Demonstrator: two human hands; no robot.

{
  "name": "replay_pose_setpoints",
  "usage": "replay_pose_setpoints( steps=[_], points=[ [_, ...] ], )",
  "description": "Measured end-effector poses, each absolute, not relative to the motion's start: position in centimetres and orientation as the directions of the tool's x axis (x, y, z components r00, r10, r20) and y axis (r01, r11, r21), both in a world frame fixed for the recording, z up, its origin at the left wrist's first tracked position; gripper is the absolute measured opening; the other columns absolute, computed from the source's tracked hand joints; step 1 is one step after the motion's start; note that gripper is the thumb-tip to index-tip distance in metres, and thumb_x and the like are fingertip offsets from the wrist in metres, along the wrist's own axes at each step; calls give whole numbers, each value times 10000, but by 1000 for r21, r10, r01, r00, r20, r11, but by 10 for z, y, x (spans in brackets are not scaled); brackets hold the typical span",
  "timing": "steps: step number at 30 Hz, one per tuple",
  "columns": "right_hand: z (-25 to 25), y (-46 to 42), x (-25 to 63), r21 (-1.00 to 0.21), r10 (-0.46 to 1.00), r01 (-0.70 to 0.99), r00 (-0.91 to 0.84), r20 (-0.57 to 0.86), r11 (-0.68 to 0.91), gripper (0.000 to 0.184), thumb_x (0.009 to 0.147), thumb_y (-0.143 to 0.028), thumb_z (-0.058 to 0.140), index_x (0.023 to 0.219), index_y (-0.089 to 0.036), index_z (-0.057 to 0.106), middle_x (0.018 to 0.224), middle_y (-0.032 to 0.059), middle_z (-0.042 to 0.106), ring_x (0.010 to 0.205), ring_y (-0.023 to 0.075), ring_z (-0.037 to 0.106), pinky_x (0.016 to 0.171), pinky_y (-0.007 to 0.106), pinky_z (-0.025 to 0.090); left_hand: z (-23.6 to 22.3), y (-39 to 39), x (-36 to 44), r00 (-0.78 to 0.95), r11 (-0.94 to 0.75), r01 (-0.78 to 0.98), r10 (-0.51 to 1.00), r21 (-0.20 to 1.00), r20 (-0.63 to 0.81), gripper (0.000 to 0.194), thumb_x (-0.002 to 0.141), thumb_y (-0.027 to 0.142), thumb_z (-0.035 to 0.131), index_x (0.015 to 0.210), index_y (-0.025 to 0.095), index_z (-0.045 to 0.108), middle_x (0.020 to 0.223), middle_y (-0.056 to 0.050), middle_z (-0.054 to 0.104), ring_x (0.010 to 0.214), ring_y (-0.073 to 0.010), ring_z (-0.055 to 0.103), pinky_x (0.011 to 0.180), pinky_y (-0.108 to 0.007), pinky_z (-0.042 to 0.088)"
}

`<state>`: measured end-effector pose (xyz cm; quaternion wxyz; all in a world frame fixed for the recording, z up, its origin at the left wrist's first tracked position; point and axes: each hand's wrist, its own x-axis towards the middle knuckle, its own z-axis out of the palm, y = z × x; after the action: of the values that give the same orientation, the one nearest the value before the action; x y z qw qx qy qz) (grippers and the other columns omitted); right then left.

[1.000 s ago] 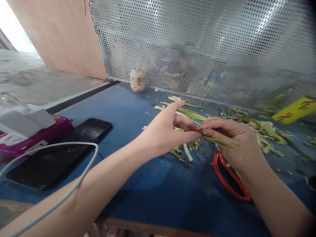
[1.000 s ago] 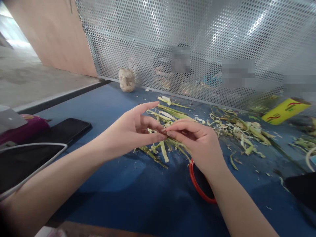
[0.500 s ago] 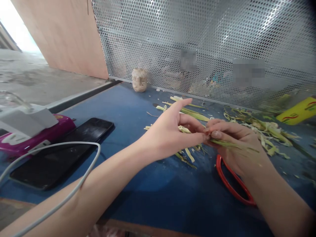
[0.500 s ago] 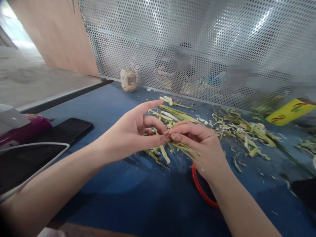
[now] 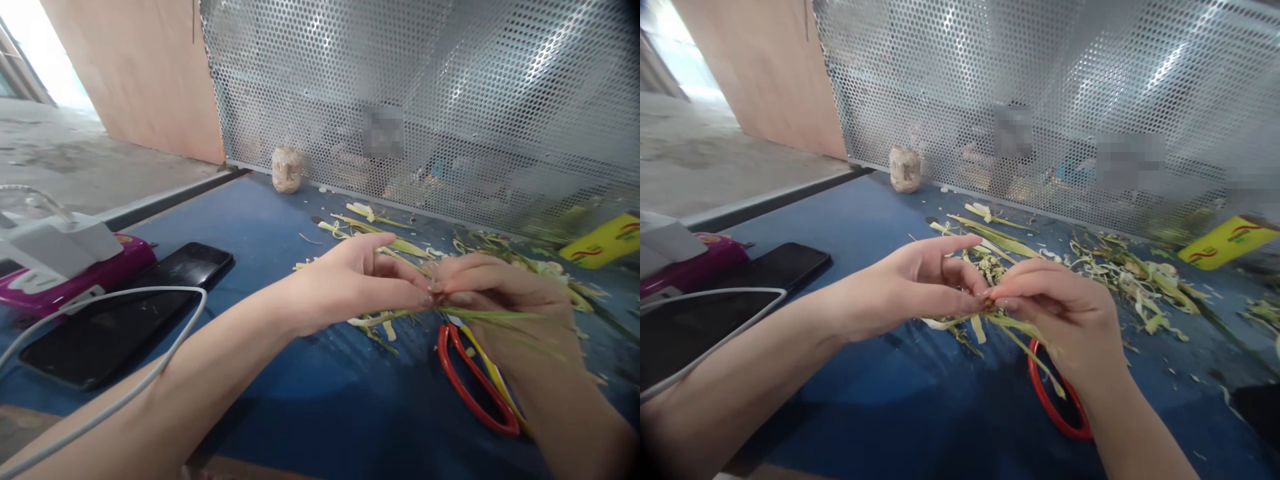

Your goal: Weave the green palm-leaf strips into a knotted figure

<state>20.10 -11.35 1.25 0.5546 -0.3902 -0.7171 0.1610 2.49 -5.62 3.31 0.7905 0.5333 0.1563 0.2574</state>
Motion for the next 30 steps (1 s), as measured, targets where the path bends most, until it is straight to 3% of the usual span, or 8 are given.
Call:
replay_pose_setpoints(
  steps=[3,7,10,12,16,22,26,30],
  points=[
    [16,-115,202,-602,706,442,-109,700,665,238,670,-64,644,768,-276,695,715,-13,651,681,143,591,589,248,487,31,-54,24,846,327,-246,532,912,37,753,685,22,628,1321,135,242,727,16,609,660,-62,559,601,-191,383],
    [21,-118,200,-565,695,490,-127,707,664,221,695,-71,625,759,-272,694,704,1,642,676,155,585,600,267,480,26,-53,23,877,334,-269,473,904,86,484,651,53,679,1090,141,495,739,18,603,678,-59,553,639,-197,397],
    [22,-121,196,-543,659,485,-97,746,685,96,751,-230,616,762,-280,698,669,15,631,672,161,577,585,275,469,24,-52,23,884,375,-298,455,878,105,387,654,53,678,1001,146,535,762,21,602,710,-64,568,681,-208,417],
    [19,-123,196,-510,634,521,-81,769,685,106,766,-315,600,785,-298,702,678,22,632,671,162,576,601,284,463,23,-51,23,895,405,-289,435,867,95,318,667,41,662,950,141,557,756,24,598,709,-60,569,684,-202,422],
    [9,-125,198,-337,487,635,-71,871,696,153,765,-397,580,866,-359,688,735,16,640,652,168,560,705,329,464,23,-49,23,928,472,-250,367,845,70,126,704,26,612,784,122,597,715,31,597,701,-46,567,705,-179,422],
    [8,-129,201,-294,536,688,-163,828,663,188,789,-378,551,941,-385,661,777,11,634,689,179,567,766,342,459,25,-51,22,930,470,-226,366,854,45,141,663,44,657,764,121,596,693,32,589,663,-37,555,663,-164,425],
    [13,-131,198,-357,568,673,-114,815,648,223,771,-227,584,899,-388,668,764,-4,623,697,165,564,767,333,446,27,-52,23,923,469,-228,383,853,37,227,634,-11,646,806,126,591,702,31,583,660,-53,559,666,-190,440],
    [11,-130,197,-396,586,652,-93,805,647,260,740,-182,601,888,-386,668,770,-9,620,714,169,565,731,341,447,26,-50,23,940,507,-211,340,836,31,171,668,-27,601,757,119,585,722,24,587,673,-51,561,673,-181,440]
  ],
)
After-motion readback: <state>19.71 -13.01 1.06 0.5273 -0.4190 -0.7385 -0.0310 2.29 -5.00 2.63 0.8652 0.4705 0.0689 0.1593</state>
